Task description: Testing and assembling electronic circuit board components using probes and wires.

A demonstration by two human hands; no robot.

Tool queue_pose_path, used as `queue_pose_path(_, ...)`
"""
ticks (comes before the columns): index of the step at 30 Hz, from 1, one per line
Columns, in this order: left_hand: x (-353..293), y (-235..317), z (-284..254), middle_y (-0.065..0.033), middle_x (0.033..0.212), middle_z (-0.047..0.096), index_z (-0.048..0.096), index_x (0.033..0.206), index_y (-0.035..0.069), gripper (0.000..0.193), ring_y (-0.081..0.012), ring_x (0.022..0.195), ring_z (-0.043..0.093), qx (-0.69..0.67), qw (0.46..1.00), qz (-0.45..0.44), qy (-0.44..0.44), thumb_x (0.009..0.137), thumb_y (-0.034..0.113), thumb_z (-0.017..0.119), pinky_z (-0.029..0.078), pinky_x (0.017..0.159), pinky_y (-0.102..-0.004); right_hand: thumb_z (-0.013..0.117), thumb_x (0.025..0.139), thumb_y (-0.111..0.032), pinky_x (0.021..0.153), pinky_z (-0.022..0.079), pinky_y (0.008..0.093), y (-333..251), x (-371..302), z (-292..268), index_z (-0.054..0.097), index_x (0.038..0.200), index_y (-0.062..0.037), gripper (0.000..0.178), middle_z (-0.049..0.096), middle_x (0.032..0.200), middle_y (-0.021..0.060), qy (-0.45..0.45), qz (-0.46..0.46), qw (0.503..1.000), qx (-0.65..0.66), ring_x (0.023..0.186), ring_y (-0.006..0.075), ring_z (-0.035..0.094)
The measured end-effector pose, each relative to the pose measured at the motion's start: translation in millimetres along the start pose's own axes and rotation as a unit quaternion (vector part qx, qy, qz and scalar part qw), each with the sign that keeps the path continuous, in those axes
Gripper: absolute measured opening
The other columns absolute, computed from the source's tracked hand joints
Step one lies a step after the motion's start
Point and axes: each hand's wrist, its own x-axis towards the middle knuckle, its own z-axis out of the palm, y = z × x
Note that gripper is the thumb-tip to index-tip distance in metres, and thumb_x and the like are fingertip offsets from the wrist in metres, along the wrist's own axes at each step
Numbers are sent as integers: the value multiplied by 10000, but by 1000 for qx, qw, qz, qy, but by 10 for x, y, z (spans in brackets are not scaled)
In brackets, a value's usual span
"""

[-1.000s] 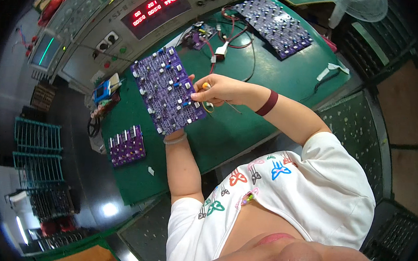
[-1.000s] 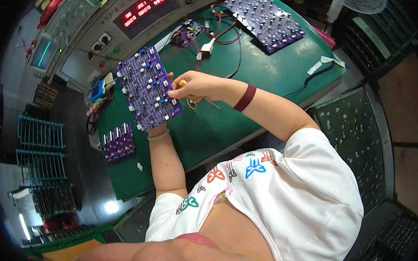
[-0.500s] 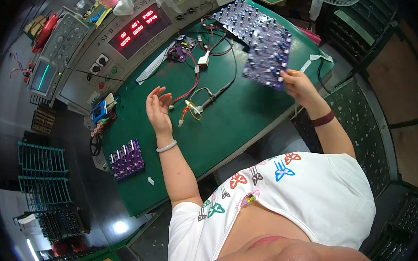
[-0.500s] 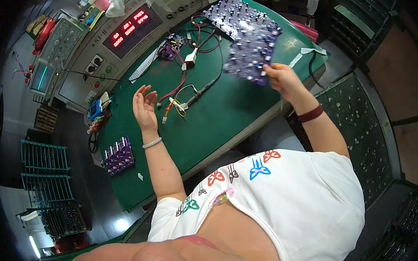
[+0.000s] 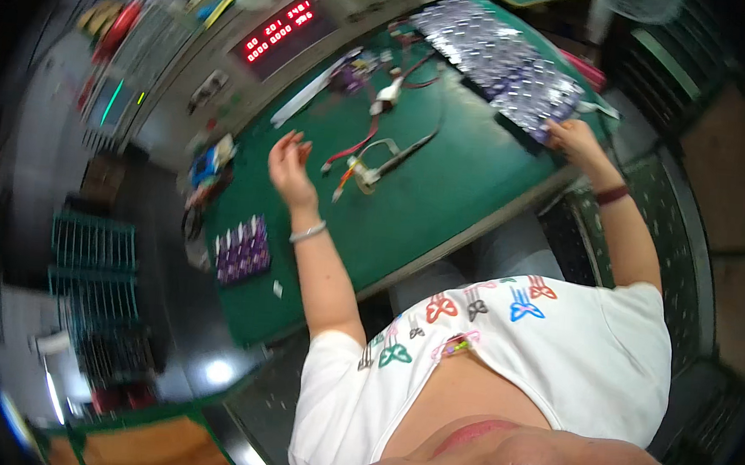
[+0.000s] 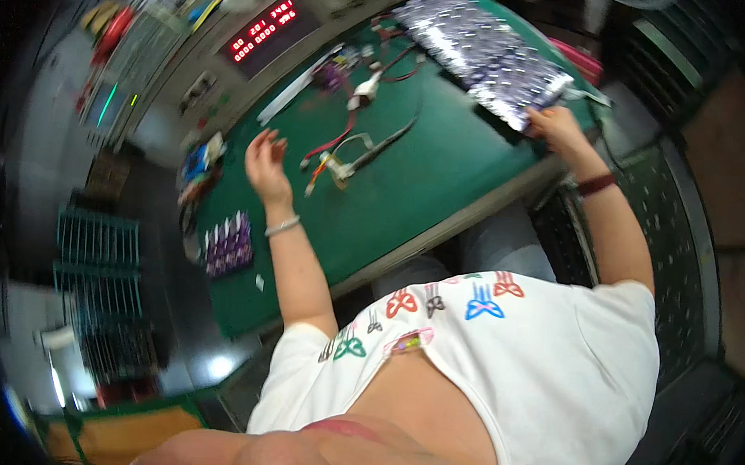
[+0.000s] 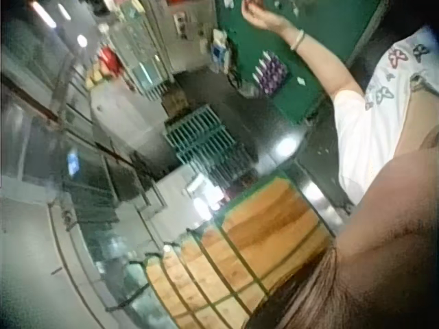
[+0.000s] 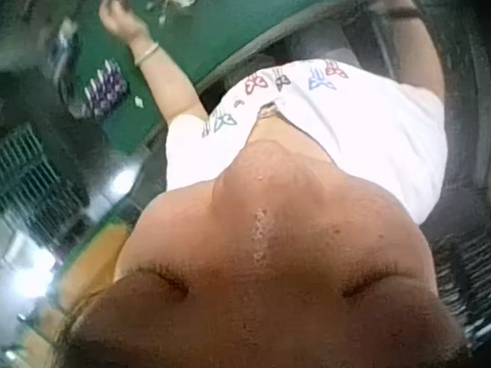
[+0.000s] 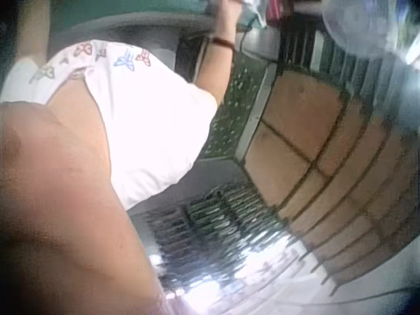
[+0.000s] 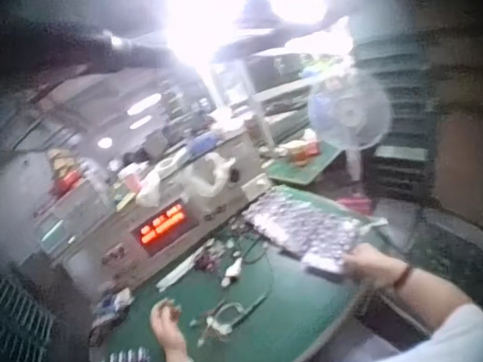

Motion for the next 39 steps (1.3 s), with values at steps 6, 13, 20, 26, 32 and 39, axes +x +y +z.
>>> queue_pose_path(6, -84, 341, 35, -86, 1045, 693, 655, 1130, 8, 192, -155, 874, 673, 100, 993, 0, -59, 984, 106, 576, 544, 786, -283, 706, 932, -374, 591, 467, 333, 307, 91, -245, 702, 980, -16, 361, 610, 683, 79, 90, -198, 946, -240, 589, 142, 567)
queue_pose_path(13, -454, 590, -996, -119, 1018, 705, 683, 1083, 14, 198, -197, 885, 691, 452, 888, 85, 3, 901, 83, 649, 555, 774, -313, 669, 969, -299, 606, 423, 282, -345, -489, 75, 701, 1125, -20, 321, 591, 725, 64, 73, -105, 924, -361, 651, 93, 499)
queue_pose_path(20, -345, 877, -2094, -313, 1430, 405, 396, 1422, 6, 840, -471, 1291, 464, 643, 690, -266, 198, 814, 506, 689, 408, 1074, -522, 666, 953, -99, 552, 391, 260, -1000, -883, 659, 694, 1076, -16, 151, 556, 696, 81, -75, -346, 911, -212, 604, 99, 469)
queue_pose_path(26, 52, 577, -2067, -319, 1584, 180, 228, 1543, 51, 1120, -521, 1438, 258, 554, 664, -405, 297, 738, 666, 706, 254, 1148, -622, 692, 886, -93, 637, 508, 374, -1573, -1109, 1381, 693, 1001, -36, 129, 675, 850, 142, -179, -468, 838, -215, 693, 302, 635)
queue_pose_path(32, 221, 435, -1861, -259, 1618, 180, 182, 1577, 79, 1282, -473, 1502, 156, 603, 588, -454, 292, 643, 780, 712, 114, 1138, -741, 675, 884, -151, 700, 537, 420, -1695, -671, 2109, 710, 963, -56, 128, 691, 913, 140, -193, -504, 814, -215, 818, 347, 671)
queue_pose_path(39, 182, 504, -2140, -208, 1633, 106, 206, 1580, 152, 1229, -415, 1486, 230, 597, 636, -441, 208, 620, 583, 840, 263, 1163, -618, 682, 889, -209, 770, 556, 436, -1763, -56, 3026, 724, 1020, -94, 179, 699, 947, 119, -184, -517, 801, -238, 910, 330, 683)
